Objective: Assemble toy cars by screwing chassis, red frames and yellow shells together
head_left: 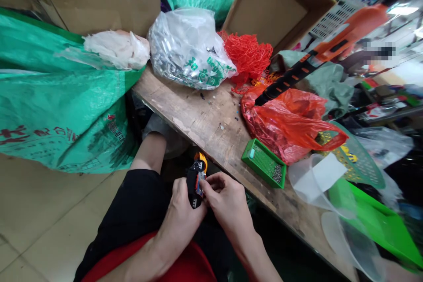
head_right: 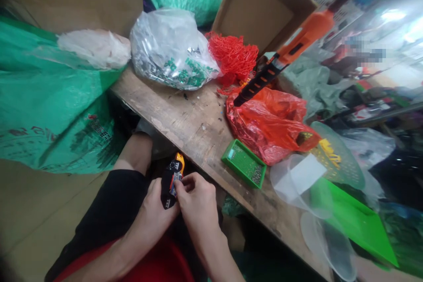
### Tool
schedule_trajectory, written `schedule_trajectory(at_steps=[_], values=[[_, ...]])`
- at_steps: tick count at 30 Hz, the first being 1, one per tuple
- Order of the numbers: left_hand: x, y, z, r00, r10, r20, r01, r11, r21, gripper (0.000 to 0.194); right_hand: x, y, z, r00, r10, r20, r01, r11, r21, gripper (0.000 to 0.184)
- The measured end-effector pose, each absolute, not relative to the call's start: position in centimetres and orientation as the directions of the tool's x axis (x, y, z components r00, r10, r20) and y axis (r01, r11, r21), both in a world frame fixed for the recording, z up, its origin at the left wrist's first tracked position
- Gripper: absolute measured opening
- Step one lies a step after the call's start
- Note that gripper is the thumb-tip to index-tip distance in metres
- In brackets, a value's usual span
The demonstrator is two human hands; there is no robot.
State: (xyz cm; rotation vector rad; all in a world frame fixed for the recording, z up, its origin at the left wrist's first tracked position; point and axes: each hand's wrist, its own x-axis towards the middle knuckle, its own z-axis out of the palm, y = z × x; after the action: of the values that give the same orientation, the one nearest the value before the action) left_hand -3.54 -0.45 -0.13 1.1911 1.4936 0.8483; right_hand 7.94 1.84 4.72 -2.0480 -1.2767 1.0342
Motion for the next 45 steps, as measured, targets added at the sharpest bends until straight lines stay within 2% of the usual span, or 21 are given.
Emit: schedule_trajectory(at_steps=[9, 16, 19, 22, 26, 30, 34, 40, 45], values=[[-3.3, -0.6, 0.1, 0.004, 0.963, -0.268, 0.222, 0.26, 0.94, 0.02, 7.7, 1.6, 4.2, 0.276, 0.898, -0.342, 0.533, -0.439, -0.723, 0.03], [-3.1, -0.9, -0.3, -0.006, 0.956, -0.293, 0.218, 0.287, 0.933, 0.02, 8.3, 1.8, 4.2, 0.281, 0.888, -0.364, 0.596, -0.458, -0.659, 0.029], [-3.0, -0.9, -0.3, -0.029, 0.956, -0.293, 0.235, 0.292, 0.927, 0.018, 8.9, 2.0, 3.8, 0.311, 0.871, -0.38, 0.509, -0.49, -0.708, 0.031], [-3.0, -0.9, 0.0, -0.062, 0.957, -0.283, 0.252, 0.29, 0.923, 0.018, 9.4, 2.2, 3.3, 0.28, 0.848, -0.45, 0.31, -0.524, -0.794, 0.052], [-3.1, -1.1, 0.5, -0.076, 0.966, -0.248, 0.236, 0.259, 0.937, 0.019, 9.8, 2.4, 3.3, 0.119, 0.814, -0.568, 0.052, -0.577, -0.815, 0.076], [-3.3, -1.3, 1.0, -0.056, 0.965, -0.257, 0.209, 0.263, 0.942, 0.028, 10.0, 2.5, 3.9, -0.063, 0.826, -0.56, -0.132, -0.563, -0.816, 0.085], [-4.1, -1.4, 1.6, 0.032, 0.956, -0.291, 0.184, 0.28, 0.942, 0.035, 10.1, 2.6, 4.4, -0.099, 0.834, -0.542, -0.155, -0.551, -0.82, 0.088], [-5.2, -1.3, 1.7, 0.187, 0.926, -0.329, 0.092, 0.317, 0.944, 0.03, 9.9, 2.3, 4.4, -0.064, 0.82, -0.569, -0.166, -0.571, -0.804, 0.093], [-5.4, -1.6, 0.8, 0.171, 0.936, -0.308, 0.025, 0.308, 0.951, 0.028, 9.7, 1.9, 4.4, -0.045, 0.828, -0.558, -0.148, -0.558, -0.816, 0.088]])
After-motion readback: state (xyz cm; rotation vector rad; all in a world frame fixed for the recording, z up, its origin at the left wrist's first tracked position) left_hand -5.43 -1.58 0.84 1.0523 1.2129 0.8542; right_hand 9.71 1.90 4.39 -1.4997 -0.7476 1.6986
